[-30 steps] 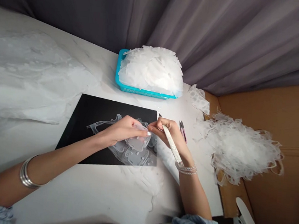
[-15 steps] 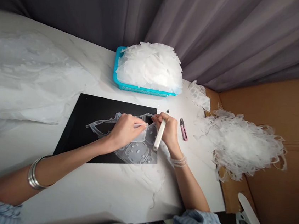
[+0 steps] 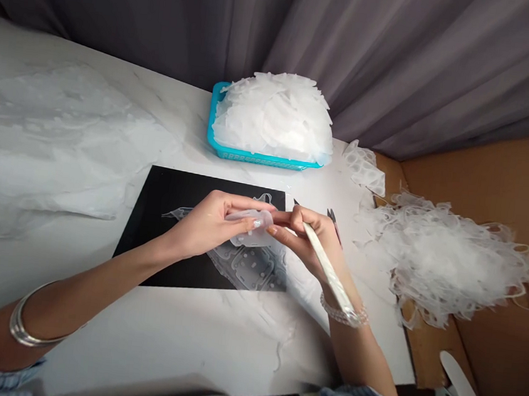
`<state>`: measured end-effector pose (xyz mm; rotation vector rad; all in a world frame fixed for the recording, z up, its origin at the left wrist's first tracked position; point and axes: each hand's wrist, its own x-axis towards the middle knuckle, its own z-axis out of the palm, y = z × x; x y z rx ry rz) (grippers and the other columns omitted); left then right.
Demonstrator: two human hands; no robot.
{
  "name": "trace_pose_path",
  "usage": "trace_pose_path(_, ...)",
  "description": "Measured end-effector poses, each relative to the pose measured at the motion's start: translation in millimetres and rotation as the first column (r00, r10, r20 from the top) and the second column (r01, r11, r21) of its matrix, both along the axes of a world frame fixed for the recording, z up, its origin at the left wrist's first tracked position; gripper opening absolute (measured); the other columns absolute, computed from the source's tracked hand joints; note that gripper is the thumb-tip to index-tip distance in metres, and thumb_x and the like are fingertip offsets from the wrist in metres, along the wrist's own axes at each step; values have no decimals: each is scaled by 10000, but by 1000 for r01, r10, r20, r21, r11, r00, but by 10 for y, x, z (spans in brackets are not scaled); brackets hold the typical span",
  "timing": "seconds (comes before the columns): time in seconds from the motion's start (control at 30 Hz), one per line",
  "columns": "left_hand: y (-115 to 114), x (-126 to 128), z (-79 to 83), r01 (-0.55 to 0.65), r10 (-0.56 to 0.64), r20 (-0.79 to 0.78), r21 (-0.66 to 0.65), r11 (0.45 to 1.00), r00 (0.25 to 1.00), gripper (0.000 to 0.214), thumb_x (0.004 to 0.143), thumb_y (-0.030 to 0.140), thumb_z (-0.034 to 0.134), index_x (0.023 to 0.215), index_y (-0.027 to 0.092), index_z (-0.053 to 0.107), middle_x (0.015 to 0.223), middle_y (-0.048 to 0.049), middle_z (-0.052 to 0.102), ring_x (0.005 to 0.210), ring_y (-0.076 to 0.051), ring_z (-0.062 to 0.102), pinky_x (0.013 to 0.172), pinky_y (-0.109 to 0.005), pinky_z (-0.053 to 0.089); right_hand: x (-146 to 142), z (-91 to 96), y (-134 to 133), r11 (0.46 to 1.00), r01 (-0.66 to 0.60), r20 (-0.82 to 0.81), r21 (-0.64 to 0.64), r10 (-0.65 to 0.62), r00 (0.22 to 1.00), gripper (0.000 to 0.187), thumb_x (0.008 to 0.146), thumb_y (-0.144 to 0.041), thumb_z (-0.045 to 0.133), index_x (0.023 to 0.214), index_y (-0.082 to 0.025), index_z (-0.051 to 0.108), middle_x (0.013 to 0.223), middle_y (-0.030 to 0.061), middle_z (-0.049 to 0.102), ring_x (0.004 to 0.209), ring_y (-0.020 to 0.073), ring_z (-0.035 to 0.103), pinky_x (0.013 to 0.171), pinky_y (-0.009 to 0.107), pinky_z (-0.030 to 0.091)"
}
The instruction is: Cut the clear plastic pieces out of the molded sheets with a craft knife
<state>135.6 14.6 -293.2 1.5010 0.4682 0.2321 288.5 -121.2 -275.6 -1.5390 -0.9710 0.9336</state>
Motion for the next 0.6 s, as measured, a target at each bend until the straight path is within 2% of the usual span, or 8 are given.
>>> trace_pose_path(0.2, -22, -49, 153, 10, -10, 13, -58, 998, 1000, 340, 859, 321, 689, 1187, 239, 723, 1121, -33, 764, 1043, -246, 713, 884, -336, 580, -60, 41, -29, 996, 79, -36, 32, -78, 996, 540, 780, -317, 773, 574, -228, 283, 856, 69, 780, 743, 203, 704, 667, 320, 553)
trace_pose_path(0.37, -20, -52, 168, 18, -12, 45, -124, 992, 999, 270, 852, 315, 703, 1100, 226, 762, 1063, -39, 780, 996, -233, 725, 828, -305, 583, -71, 48, -41, 994, 87, 7, 68, -87, 996, 525, 808, -285, 752, 578, -226, 284, 860, 61, 786, 735, 200, 717, 676, 320, 571)
trace_pose_path(0.43, 5, -44, 149, -13, 21, 38, -207, 978, 999, 263, 852, 326, 703, 1076, 205, 769, 993, -54, 789, 914, -224, 738, 774, -301, 583, -66, 54, -45, 988, 122, 122, 92, -133, 984, 485, 845, -289, 715, 598, -233, 302, 895, 65, 787, 754, 208, 723, 684, 337, 579)
trace_pose_path(0.5, 39, -34, 124, -80, 82, -9, -309, 948, 997, 284, 857, 338, 696, 1092, 193, 761, 941, -63, 790, 841, -208, 738, 726, -290, 573, -60, 67, -53, 977, 143, 318, 158, -187, 929, 438, 874, -280, 681, 617, -239, 329, 1001, 71, 779, 819, 221, 729, 723, 367, 586)
trace_pose_path(0.53, 55, -29, 111, -109, 104, -34, -354, 929, 994, 292, 867, 338, 683, 1108, 188, 753, 937, -67, 788, 827, -202, 734, 714, -286, 566, -60, 71, -59, 974, 107, 417, 199, -183, 890, 419, 876, -270, 678, 626, -243, 343, 1072, 70, 766, 880, 233, 729, 759, 389, 589)
trace_pose_path(0.6, 83, -22, 87, -130, 118, -55, -416, 900, 991, 290, 890, 326, 648, 1117, 173, 745, 958, -82, 780, 845, -203, 728, 710, -282, 557, -72, 65, -71, 969, -67, 572, 238, -83, 816, 393, 853, -254, 706, 642, -251, 375, 1208, 59, 721, 1041, 264, 701, 843, 438, 586)
